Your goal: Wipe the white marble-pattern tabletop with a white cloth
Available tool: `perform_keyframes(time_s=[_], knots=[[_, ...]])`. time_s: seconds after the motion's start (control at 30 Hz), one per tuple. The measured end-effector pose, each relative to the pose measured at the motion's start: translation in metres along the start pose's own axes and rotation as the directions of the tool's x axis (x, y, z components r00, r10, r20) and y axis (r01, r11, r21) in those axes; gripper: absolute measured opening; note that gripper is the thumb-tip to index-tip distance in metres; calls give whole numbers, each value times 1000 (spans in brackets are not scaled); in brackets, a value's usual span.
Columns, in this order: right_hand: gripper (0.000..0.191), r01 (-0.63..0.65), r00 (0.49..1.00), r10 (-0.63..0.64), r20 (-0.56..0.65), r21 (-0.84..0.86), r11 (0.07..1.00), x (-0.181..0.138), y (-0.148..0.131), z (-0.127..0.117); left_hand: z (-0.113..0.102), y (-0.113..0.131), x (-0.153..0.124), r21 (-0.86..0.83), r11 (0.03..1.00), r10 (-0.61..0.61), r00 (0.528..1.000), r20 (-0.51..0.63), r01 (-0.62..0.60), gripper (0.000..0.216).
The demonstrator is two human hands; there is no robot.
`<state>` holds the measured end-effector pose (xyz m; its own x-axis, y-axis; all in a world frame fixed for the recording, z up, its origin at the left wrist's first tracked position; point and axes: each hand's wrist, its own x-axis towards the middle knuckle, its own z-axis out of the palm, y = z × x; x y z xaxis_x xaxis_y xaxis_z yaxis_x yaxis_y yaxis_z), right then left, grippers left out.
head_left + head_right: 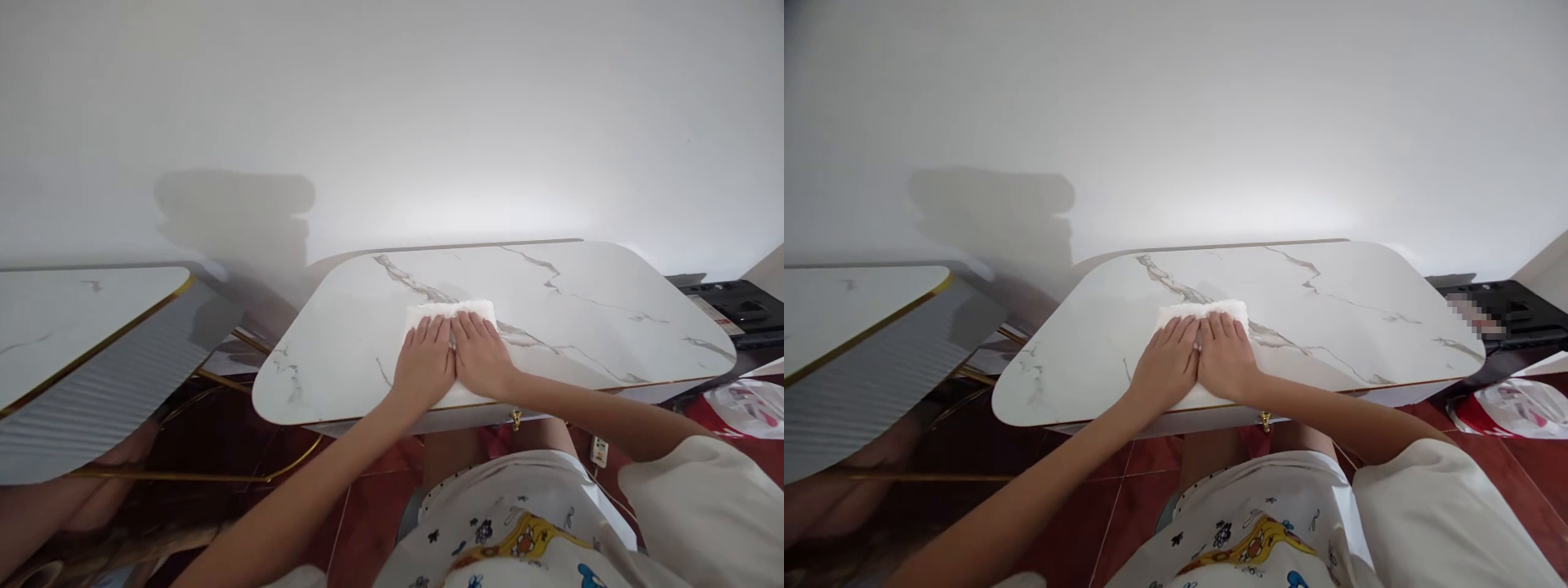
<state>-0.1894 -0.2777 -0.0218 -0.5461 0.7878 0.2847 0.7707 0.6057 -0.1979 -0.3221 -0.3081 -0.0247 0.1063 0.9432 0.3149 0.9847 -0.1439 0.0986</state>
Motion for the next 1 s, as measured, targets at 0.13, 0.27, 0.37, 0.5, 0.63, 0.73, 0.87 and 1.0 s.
perform_keyframes(time_s=[0.13, 0.27, 0.37, 0.5, 0.63, 0.73, 0.87, 1.0], knots=[[56, 32, 999, -33, 29, 21, 999, -26, -14, -10, -6, 12, -32, 10, 999, -33, 999, -33, 34, 54], [56, 78, 997, -78, 13, 26, 997, -43, -10, -16, -7, 28, -46, 2, 998, -64, 996, -68, 64, 57], [56, 65, 998, -65, -11, 15, 998, -54, 5, -17, -4, 47, -42, -20, 997, -70, 996, -59, 69, 56], [56, 53, 999, -53, -9, -9, 999, -62, 29, -20, 2, 68, -29, -44, 999, -26, 998, -59, 24, 56], [55, 60, 998, -59, 30, -34, 998, -50, 41, -21, 1, 66, -7, -18, 999, 36, 999, -34, -37, 50], [56, 33, 998, -31, 60, -41, 999, -22, 51, -18, 0, 52, 22, -15, 994, 111, 994, -8, -111, 40], [54, 54, 997, -52, 59, -33, 998, 34, 77, -7, 10, 30, 75, -46, 994, 94, 995, -15, -94, 30], [52, 98, 994, -97, 42, -33, 995, 93, 105, 5, 27, 11, 131, -48, 998, 37, 999, -36, -39, 26]])
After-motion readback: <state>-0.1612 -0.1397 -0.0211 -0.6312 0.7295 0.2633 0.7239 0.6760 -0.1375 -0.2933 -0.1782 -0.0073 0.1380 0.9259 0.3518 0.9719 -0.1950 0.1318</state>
